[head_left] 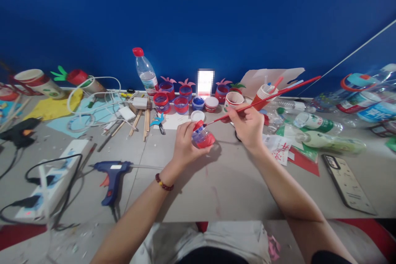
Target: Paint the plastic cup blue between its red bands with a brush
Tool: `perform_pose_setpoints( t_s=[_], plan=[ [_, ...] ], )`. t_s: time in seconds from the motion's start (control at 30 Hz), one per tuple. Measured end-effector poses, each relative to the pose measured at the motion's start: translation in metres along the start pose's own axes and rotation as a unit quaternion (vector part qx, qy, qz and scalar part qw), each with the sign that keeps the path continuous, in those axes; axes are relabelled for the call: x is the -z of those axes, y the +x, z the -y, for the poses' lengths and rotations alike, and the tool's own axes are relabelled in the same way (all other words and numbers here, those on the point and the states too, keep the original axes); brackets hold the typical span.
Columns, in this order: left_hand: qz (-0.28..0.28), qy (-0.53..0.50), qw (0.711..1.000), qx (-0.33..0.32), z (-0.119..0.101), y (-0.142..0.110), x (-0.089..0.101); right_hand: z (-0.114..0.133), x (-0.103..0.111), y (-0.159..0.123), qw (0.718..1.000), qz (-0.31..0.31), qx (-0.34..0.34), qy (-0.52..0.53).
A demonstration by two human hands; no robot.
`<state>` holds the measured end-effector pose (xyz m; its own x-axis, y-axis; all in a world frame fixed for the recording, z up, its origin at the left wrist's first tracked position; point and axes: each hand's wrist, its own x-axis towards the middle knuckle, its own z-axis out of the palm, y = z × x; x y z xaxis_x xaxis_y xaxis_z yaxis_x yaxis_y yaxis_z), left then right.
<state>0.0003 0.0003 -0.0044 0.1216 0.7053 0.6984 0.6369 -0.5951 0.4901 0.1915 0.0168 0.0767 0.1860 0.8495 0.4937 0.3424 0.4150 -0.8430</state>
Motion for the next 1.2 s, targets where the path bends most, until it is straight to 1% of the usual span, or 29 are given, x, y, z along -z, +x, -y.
perform_pose_setpoints(
  t_s=[0.1,0.2,0.33,0.53,0.63,0.7,0.77,0.87,0.93,1.03,1.13,1.2],
  plan=[
    [0.009,0.005,1.000,0.003,-0.001,0.000,0.000,0.002,-0.004,-0.006,0.999,0.026,-0.032,0.030],
    [0.008,0.001,1.000,0.000,-0.002,0.000,-0.001,0.009,-0.009,-0.011,0.998,0.045,-0.035,0.029],
    [0.003,-0.001,1.000,-0.011,-0.001,0.000,-0.002,0.013,-0.012,-0.013,0.999,0.040,0.022,-0.006],
    [0.001,0.008,1.000,-0.016,-0.001,0.001,-0.001,0.011,-0.006,-0.007,0.987,-0.011,0.111,-0.117],
    [0.001,0.010,1.000,-0.018,-0.001,0.000,0.000,0.010,-0.004,-0.004,0.981,-0.036,0.136,-0.132],
    [0.002,0.009,1.000,-0.017,-0.001,0.000,-0.001,0.009,-0.003,-0.004,0.983,-0.044,0.135,-0.117],
    [0.003,0.010,1.000,-0.017,-0.001,0.000,-0.001,0.008,-0.003,-0.005,0.989,-0.038,0.112,-0.094],
    [0.002,0.013,1.000,-0.025,-0.001,0.001,-0.002,0.008,-0.005,-0.010,0.996,-0.011,0.067,-0.061],
    [0.002,0.014,1.000,-0.028,-0.001,0.000,-0.002,0.010,-0.008,-0.013,0.997,0.009,0.068,-0.045],
    [0.008,0.021,1.000,-0.018,-0.002,0.000,-0.002,0.014,-0.011,-0.014,0.992,0.012,0.117,-0.057],
    [0.011,0.021,1.000,-0.016,-0.002,0.000,-0.002,0.014,-0.010,-0.012,0.980,-0.009,0.169,-0.107],
    [0.011,0.019,1.000,-0.017,-0.002,0.001,-0.002,0.013,-0.008,-0.011,0.974,-0.024,0.184,-0.132]
  ],
)
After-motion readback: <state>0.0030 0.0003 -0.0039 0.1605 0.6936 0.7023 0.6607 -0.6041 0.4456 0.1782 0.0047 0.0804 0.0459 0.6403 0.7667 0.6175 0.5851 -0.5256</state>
